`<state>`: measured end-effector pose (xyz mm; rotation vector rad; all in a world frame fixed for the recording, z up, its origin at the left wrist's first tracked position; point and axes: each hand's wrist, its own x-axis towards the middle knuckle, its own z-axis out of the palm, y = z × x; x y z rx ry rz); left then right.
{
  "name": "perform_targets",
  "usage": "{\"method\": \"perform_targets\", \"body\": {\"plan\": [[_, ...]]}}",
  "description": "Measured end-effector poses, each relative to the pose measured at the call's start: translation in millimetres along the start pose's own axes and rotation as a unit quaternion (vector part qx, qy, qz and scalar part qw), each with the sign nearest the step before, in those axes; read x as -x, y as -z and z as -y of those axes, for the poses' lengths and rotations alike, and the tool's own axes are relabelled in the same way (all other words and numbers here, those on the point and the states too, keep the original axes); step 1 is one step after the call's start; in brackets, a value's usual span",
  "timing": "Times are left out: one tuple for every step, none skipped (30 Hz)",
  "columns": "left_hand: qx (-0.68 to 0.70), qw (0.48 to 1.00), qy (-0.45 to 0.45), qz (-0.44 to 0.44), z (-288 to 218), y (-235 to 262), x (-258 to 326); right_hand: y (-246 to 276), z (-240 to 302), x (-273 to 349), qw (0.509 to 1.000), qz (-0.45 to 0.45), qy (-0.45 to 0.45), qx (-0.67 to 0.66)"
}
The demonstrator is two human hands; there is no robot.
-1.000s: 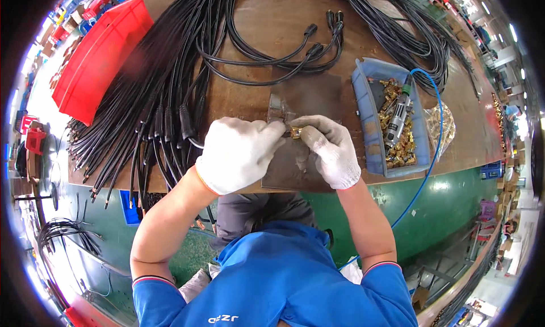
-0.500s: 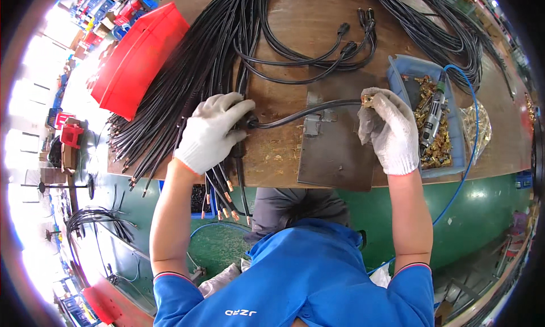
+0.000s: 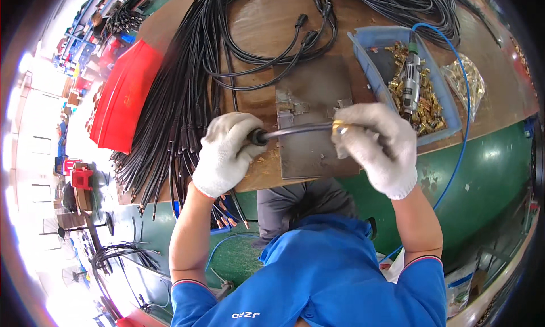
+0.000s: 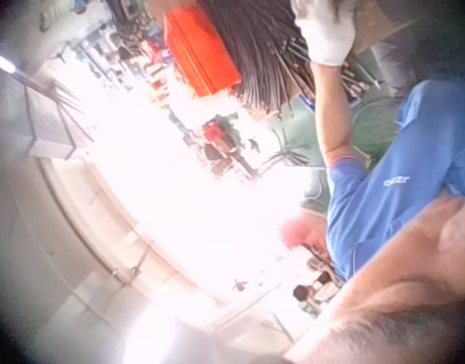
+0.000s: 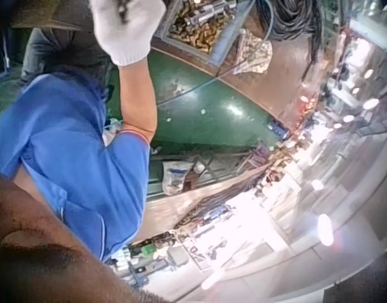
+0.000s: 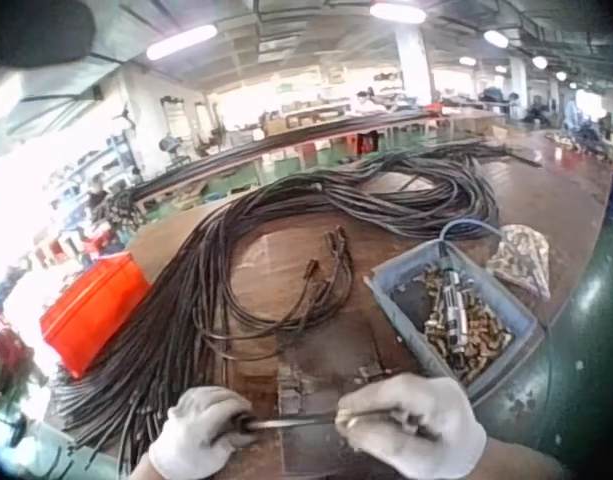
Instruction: The person repeatedly picks up black cables with exposed copper ends, places a brass connector onto the end, and uses a handheld pneumatic crimping tool to secure it. After crimping, the person slides a black plastic boot over the connector and places the finished cable on the table. This process is repeated for multiple cables throughout the clip.
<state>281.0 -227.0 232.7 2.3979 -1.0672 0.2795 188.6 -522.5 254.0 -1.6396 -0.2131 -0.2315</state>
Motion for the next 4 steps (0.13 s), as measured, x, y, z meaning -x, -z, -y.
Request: {"method": "perform_targets", "body": {"plan": [[0.059, 0.998, 0.016, 0.020, -3, -2, 0, -2, -1, 3, 1.000, 0.022, 0.009, 0.004], [0.118, 0.992, 0.033, 0.039, -7, -5, -1, -6, -5, 7, 0.999, 0.030, 0.014, 0.007], [0.176, 0.982, 0.049, 0.056, -10, -7, -2, -9, -11, 10, 0.999, 0.038, 0.021, 0.011], [0.199, 0.973, 0.078, 0.085, -12, -7, -1, -11, -13, 12, 0.999, 0.039, 0.009, 0.028]]}}
